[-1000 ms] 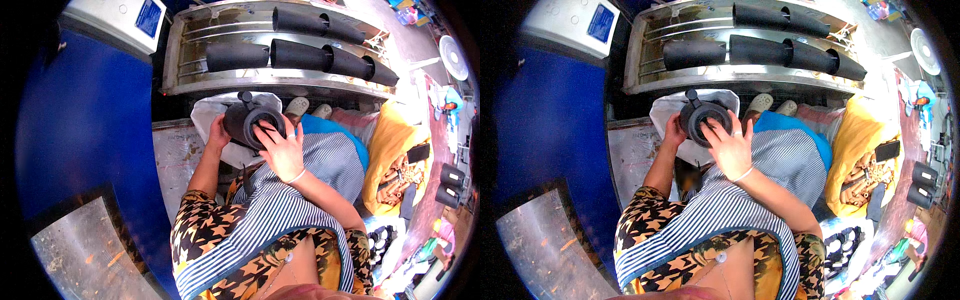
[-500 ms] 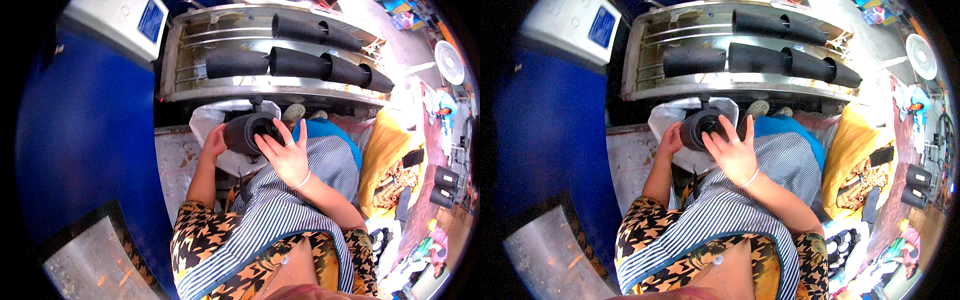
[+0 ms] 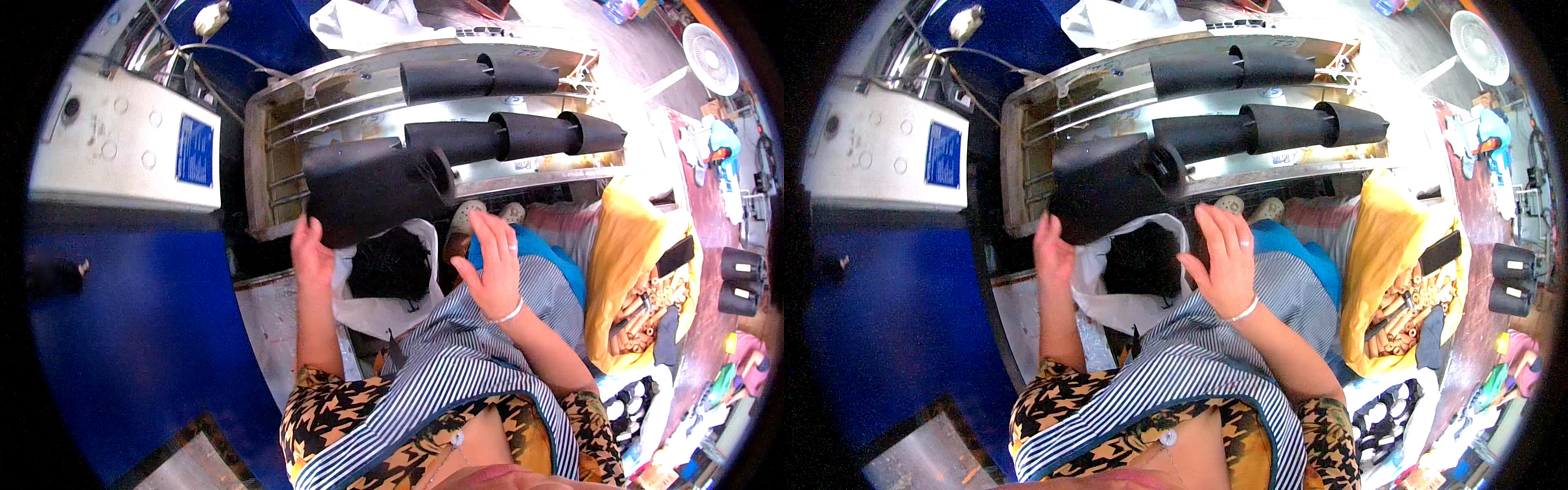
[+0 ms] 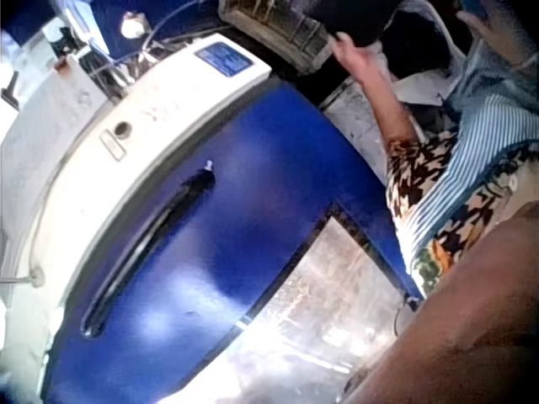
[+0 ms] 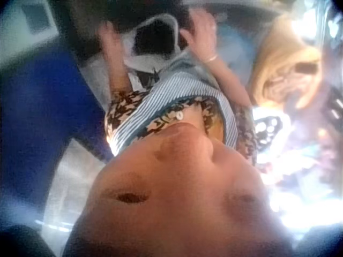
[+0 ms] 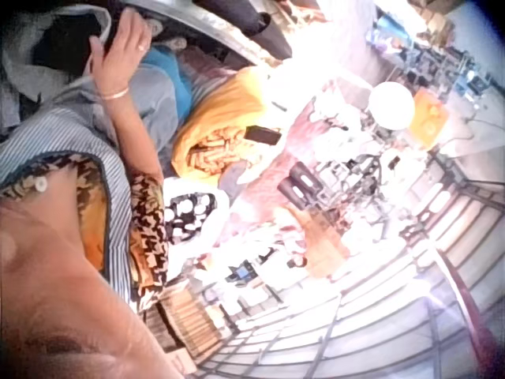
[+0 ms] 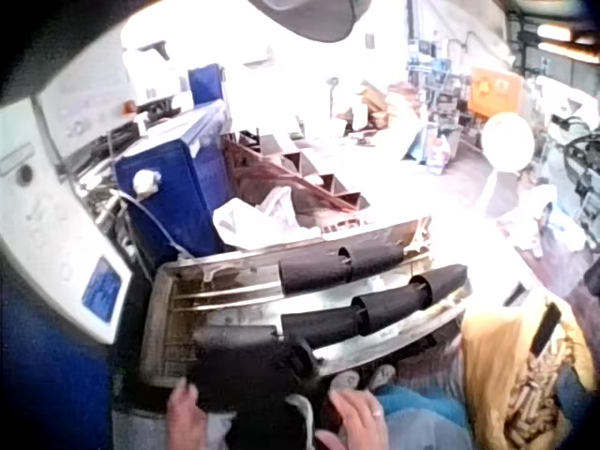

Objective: The person assembles black cone-shaped buckets by inserting a light-colored wooden handle through a side aperture, securing it with a internal black cap, and placing the finished items onto a workbench.

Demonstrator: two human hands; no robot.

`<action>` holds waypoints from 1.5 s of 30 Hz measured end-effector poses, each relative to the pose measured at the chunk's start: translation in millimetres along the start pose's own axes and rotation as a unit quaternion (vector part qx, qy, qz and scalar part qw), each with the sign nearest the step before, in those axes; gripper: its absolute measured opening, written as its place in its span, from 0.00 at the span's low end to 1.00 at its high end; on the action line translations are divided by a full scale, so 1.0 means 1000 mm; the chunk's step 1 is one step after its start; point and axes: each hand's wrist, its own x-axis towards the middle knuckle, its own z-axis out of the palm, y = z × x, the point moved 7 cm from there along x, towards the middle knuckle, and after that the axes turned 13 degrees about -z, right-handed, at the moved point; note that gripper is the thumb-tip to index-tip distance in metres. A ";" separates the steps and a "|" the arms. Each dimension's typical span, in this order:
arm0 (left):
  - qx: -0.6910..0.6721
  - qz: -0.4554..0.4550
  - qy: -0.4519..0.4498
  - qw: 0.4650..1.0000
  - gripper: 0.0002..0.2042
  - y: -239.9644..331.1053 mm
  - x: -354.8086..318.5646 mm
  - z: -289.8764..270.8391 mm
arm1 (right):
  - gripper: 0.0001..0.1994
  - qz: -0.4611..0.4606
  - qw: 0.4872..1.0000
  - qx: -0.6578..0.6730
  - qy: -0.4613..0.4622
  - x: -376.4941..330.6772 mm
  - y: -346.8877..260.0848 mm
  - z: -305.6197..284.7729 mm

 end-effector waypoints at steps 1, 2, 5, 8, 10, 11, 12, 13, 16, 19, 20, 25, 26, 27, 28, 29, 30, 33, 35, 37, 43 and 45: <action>0.010 0.007 -0.010 1.000 0.15 0.021 0.019 0.014 | 0.27 -0.004 0.999 0.017 -0.034 -0.009 0.008 -0.003; 0.021 0.015 -0.018 0.999 0.14 0.041 0.041 0.025 | 0.25 -0.008 0.994 0.026 -0.108 -0.028 0.018 0.006; 0.136 0.182 0.028 0.973 0.13 0.090 0.136 0.047 | 0.13 -0.059 0.968 -0.043 -0.241 -0.098 0.037 0.035; 0.234 0.279 0.125 0.923 0.14 0.097 0.223 0.073 | 0.09 -0.067 0.966 -0.059 -0.242 -0.110 0.046 0.043; 0.330 0.289 0.163 0.884 0.17 0.101 0.273 0.064 | 0.08 -0.060 0.970 -0.051 -0.231 -0.108 0.045 0.045; 0.374 0.282 0.201 0.860 0.18 0.105 0.286 0.048 | 0.07 -0.055 0.969 -0.039 -0.237 -0.109 0.043 0.041; 0.410 0.258 0.223 0.846 0.19 0.100 0.303 0.046 | 0.07 -0.045 0.969 -0.041 -0.238 -0.109 0.048 0.045; 0.424 0.237 0.233 0.842 0.19 0.092 0.316 0.044 | 0.06 -0.053 0.974 -0.038 -0.219 -0.110 0.050 0.045; 0.423 0.191 0.228 0.856 0.20 0.083 0.342 0.023 | 0.06 -0.050 0.976 -0.011 -0.210 -0.110 0.052 0.044; 0.579 0.210 0.350 0.706 0.23 0.116 0.336 0.001 | 0.06 -0.081 0.977 0.019 -0.199 -0.108 0.042 0.033; 0.618 0.217 0.421 0.627 0.24 0.102 0.332 0.021 | 0.06 -0.076 0.976 0.015 -0.202 -0.110 0.046 0.035; 0.681 0.481 0.189 0.519 0.24 0.019 0.256 0.197 | 0.08 -0.086 0.976 0.033 -0.196 -0.116 0.042 0.030; 0.679 0.508 0.076 0.525 0.24 -0.019 0.235 0.257 | 0.08 -0.081 0.979 0.030 -0.182 -0.115 0.044 0.030; 0.689 0.514 -0.023 0.511 0.21 -0.057 0.212 0.313 | 0.08 -0.081 0.982 0.030 -0.169 -0.116 0.045 0.030; 0.671 0.522 -0.133 0.509 0.20 -0.096 0.189 0.351 | 0.08 -0.084 0.983 0.033 -0.158 -0.118 0.044 0.031; 0.650 0.529 -0.206 0.505 0.19 -0.129 0.177 0.375 | 0.08 -0.091 0.980 0.035 -0.172 -0.119 0.041 0.033; 0.698 0.444 -0.264 0.495 0.20 -0.180 0.173 0.399 | 0.07 -0.090 0.981 0.046 -0.163 -0.120 0.043 0.032; 0.808 0.375 -0.337 0.306 0.27 -0.295 0.138 0.438 | 0.06 -0.083 0.986 0.052 -0.133 -0.123 0.048 0.015; 0.864 0.342 -0.317 0.186 0.35 -0.333 0.153 0.421 | 0.06 -0.062 0.988 0.052 -0.129 -0.127 0.052 0.008; 0.860 0.392 -0.286 0.156 0.35 -0.338 0.167 0.397 | 0.05 -0.047 0.991 0.062 -0.110 -0.131 0.061 -0.003; 0.923 0.292 -0.242 0.070 0.28 -0.302 0.134 0.394 | 0.05 -0.003 0.994 0.092 -0.056 -0.141 0.086 -0.036; 0.939 0.197 -0.219 0.176 0.18 -0.304 0.139 0.427 | 0.05 -0.007 0.994 0.103 -0.030 -0.145 0.085 -0.038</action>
